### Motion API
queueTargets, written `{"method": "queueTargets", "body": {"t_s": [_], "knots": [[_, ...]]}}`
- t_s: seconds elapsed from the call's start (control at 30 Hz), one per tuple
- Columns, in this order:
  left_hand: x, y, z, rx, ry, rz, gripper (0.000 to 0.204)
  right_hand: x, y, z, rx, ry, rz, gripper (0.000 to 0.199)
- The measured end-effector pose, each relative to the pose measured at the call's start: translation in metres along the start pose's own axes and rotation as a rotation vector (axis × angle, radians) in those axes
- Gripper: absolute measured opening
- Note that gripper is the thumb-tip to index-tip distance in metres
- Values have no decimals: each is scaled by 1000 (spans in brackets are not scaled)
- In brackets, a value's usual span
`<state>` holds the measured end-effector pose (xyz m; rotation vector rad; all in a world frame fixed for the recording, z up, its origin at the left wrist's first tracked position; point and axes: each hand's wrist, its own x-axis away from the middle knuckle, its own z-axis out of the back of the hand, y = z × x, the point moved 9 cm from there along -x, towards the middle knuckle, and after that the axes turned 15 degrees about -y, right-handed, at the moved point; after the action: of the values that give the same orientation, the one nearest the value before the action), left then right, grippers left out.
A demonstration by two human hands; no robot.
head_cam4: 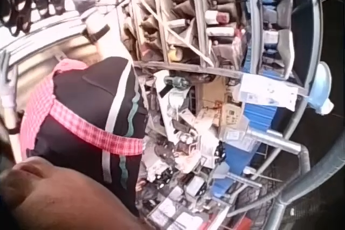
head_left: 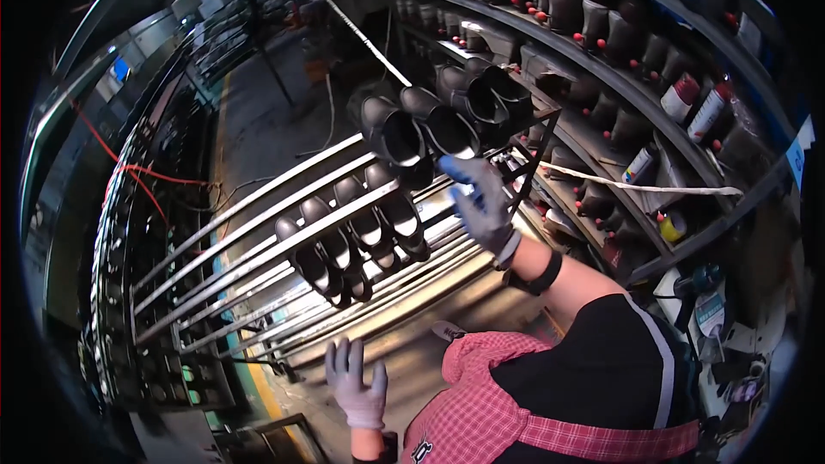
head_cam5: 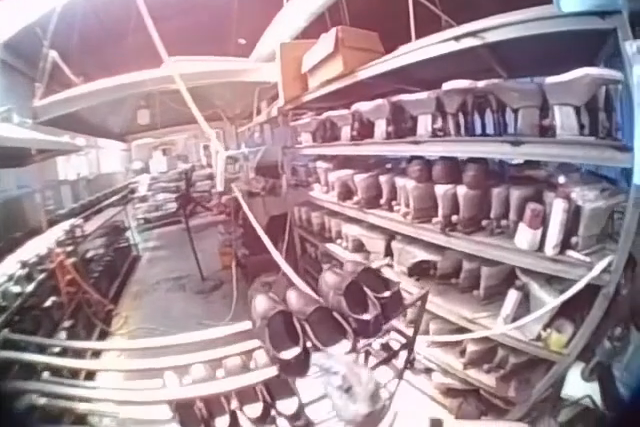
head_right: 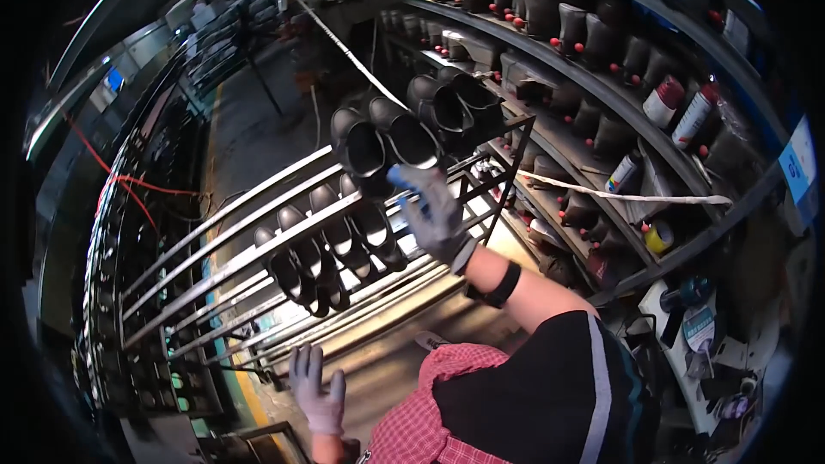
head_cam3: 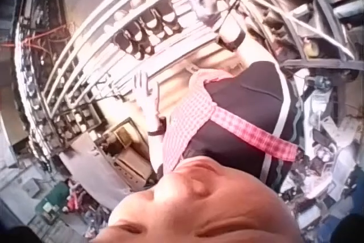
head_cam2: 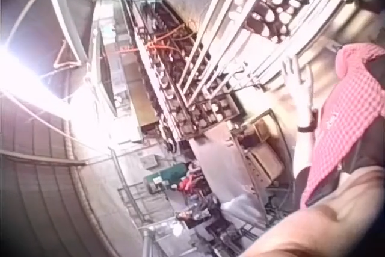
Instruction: The recorder takes shoes from a rack and places them on a metal table for sorting or inspection.
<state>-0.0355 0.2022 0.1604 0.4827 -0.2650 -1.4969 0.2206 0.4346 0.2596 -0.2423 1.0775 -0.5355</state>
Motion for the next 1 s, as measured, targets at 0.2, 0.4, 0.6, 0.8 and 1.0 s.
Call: {"method": "queueTargets", "body": {"t_s": [0.2, 0.4, 0.6, 0.8, 1.0], "knots": [[-273, 203, 24, -196, -103, -634, 77, -51, 193, 75, 738, -813, -647, 121], [-360, 193, -82, -330, -664, -329, 77, -58, 246, 58, 624, -1062, -739, 82], [-314, 132, -45, -125, -546, -302, 47, -54, 194, 14, 666, -731, -344, 53], [-139, -3, 108, 218, -55, -260, 47, -100, 96, -119, 84, -600, -417, 42], [93, -137, 214, 345, 376, 130, 47, -138, -170, -315, -764, -761, -173, 51]]}}
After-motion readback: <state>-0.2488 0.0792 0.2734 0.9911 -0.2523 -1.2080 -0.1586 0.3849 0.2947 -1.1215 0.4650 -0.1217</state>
